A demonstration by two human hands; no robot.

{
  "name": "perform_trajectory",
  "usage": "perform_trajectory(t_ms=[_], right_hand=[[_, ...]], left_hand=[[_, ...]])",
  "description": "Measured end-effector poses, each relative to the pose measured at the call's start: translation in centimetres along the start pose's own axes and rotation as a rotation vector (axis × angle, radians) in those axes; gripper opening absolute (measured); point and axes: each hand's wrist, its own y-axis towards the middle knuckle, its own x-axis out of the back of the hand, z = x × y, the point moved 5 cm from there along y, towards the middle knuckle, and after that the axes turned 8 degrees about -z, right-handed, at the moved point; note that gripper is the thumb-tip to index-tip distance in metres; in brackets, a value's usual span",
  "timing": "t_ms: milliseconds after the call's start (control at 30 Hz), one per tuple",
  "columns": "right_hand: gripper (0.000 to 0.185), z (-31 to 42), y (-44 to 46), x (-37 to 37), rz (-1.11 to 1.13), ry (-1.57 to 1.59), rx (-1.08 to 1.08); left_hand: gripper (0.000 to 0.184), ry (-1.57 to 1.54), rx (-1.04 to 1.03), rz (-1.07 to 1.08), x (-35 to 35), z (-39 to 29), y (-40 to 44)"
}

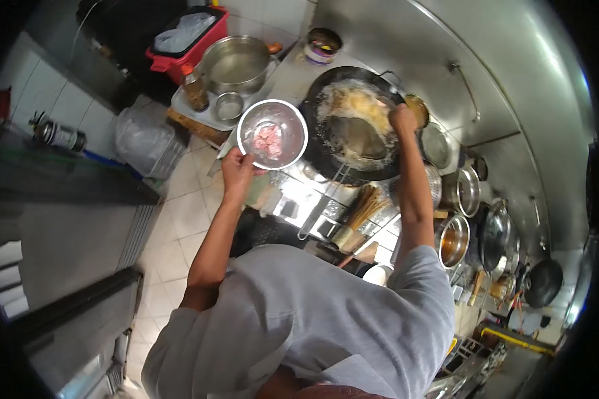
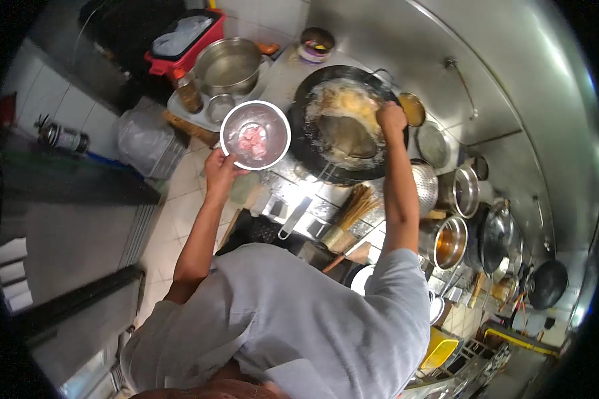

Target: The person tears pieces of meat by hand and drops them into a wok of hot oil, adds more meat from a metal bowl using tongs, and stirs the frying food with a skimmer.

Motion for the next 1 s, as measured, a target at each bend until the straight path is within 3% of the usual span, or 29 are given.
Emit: perform_trajectory(t_ms=[67, 133, 200, 333, 633, 867, 1000], right_hand=[[0.029, 4.0, -3.4, 6.1, -0.059, -0.026, 0.079], [0.029, 8.1, -7.9, 11.9, -0.076, 0.187, 0.219], [0.031, 11.2, -12.3, 14.8, 0.191, 0.437, 0.236], [0.031, 15.6, -18.9, 16.0, 0.395, 0.404, 0.311], [0.028, 16.6, -20.1, 13.2, 0.263, 0.331, 0.397], [0.027, 14.9, -21.0, 13.6, 0.34, 0.247, 0.323], [0.025, 14.2, -20.9, 13.5, 0.31, 0.459, 0.312]], left_hand=[[0.006, 0.004, -0.003, -0.038, 0.5, 0.3, 0.3], [0.006, -0.003, -0.011, -0.056, 0.6, 0.2, 0.6], [0.006, 0.002, -0.032, -0.031, 0.3, 0.1, 0.6], [0.006, 0.002, -0.065, 0.021, -0.9, 0.1, 0.6], [0.012, 0.061, -0.127, 0.116, -3.1, 0.8, 0.1], [0.011, 0.06, -0.109, 0.192, -4.2, 1.1, -0.8], [0.009, 0.063, -0.118, 0.204, -4.9, 1.3, -0.6]])
